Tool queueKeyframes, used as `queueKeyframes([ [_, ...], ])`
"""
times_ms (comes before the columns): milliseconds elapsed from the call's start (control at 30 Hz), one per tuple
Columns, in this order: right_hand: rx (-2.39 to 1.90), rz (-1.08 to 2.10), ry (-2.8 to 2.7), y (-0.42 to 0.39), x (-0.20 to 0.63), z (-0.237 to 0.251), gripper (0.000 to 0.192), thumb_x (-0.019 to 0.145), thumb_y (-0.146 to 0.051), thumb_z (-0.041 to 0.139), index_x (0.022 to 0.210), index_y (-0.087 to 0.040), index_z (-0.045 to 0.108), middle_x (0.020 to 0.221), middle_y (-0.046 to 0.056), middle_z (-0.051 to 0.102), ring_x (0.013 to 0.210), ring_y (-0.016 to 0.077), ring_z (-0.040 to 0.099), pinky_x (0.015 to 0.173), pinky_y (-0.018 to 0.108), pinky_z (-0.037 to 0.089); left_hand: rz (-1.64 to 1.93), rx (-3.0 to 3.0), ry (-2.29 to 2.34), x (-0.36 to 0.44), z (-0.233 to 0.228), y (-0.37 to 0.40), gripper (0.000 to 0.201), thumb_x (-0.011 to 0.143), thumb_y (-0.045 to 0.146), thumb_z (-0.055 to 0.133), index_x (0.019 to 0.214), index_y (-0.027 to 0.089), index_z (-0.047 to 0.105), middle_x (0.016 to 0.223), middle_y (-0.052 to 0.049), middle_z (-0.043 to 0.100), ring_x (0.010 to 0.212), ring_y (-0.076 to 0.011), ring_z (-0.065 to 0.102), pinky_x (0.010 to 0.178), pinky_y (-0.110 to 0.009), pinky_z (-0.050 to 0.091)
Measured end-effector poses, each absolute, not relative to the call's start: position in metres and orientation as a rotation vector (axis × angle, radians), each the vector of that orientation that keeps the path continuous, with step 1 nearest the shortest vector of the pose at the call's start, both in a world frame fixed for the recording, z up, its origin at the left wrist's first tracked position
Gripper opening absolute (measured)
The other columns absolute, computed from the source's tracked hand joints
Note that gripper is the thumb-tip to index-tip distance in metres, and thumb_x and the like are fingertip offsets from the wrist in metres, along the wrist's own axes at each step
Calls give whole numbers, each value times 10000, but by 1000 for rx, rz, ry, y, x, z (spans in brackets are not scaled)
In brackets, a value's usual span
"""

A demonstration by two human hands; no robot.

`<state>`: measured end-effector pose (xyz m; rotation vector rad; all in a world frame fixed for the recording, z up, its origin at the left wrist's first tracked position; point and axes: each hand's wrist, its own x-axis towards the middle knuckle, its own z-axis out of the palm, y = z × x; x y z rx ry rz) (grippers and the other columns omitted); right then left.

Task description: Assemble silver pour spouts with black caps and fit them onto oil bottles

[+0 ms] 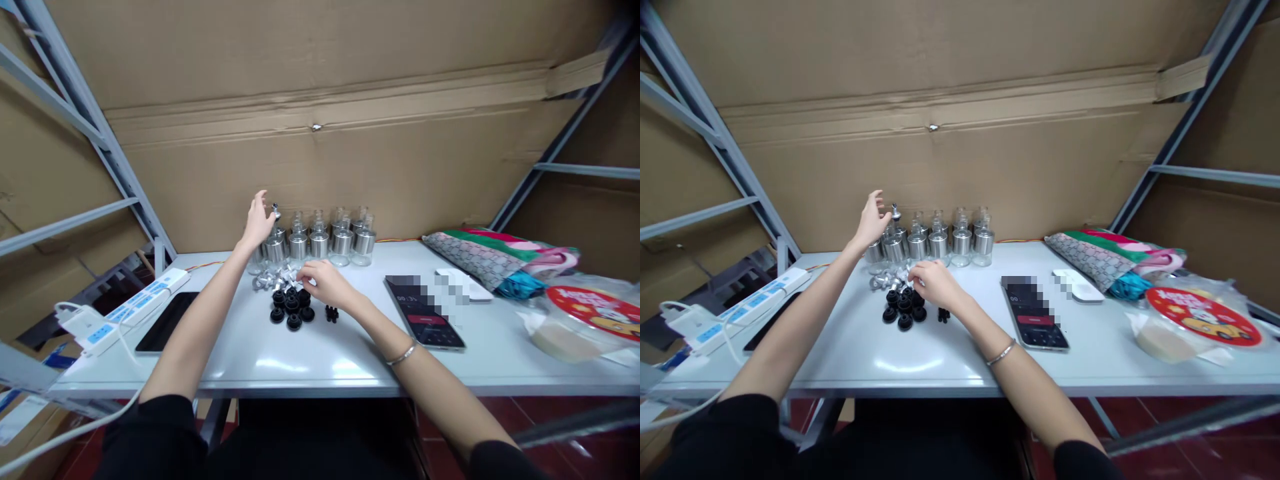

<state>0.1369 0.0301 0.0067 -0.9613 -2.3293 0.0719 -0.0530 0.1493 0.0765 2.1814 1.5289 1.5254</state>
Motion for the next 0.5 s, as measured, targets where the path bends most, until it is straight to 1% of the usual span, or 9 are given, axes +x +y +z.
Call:
queueKeyframes([
  [133,-972,58,-2308,30,139,10,187,795,-50,517,834,-169,656,809,35,661,792,152,576,759,290,306,1288,2283,1628,-38,82,184,620,732,81,528,1314,131,320,1236,-190,513,1130,-242,543,993,-405,429],
  [233,-952,47,-2291,30,140,12,181,803,-57,512,837,-169,651,837,40,675,798,151,577,772,294,301,1129,2289,1745,-31,82,202,578,672,6,525,1232,92,409,1193,-214,531,1156,-285,530,1004,-440,415],
  [333,-950,25,-2285,30,141,13,177,813,-71,505,834,-172,649,848,47,684,806,158,579,787,304,297,1040,2289,1774,-29,79,211,456,617,-47,508,1042,118,521,1081,-185,569,1114,-312,551,970,-487,429],
  [400,-956,18,-2290,31,142,13,183,821,-74,495,840,-172,648,856,51,687,821,163,585,799,310,297,1037,2295,1760,-29,77,214,393,608,-42,519,949,153,538,1041,-147,566,1096,-311,554,958,-510,431],
  [500,-961,15,-2291,31,144,15,198,831,-74,476,850,-173,647,873,52,690,843,168,594,815,314,301,1092,2324,1719,-28,80,213,353,643,-5,537,944,178,530,1047,-125,533,1097,-309,543,958,-538,418],
])
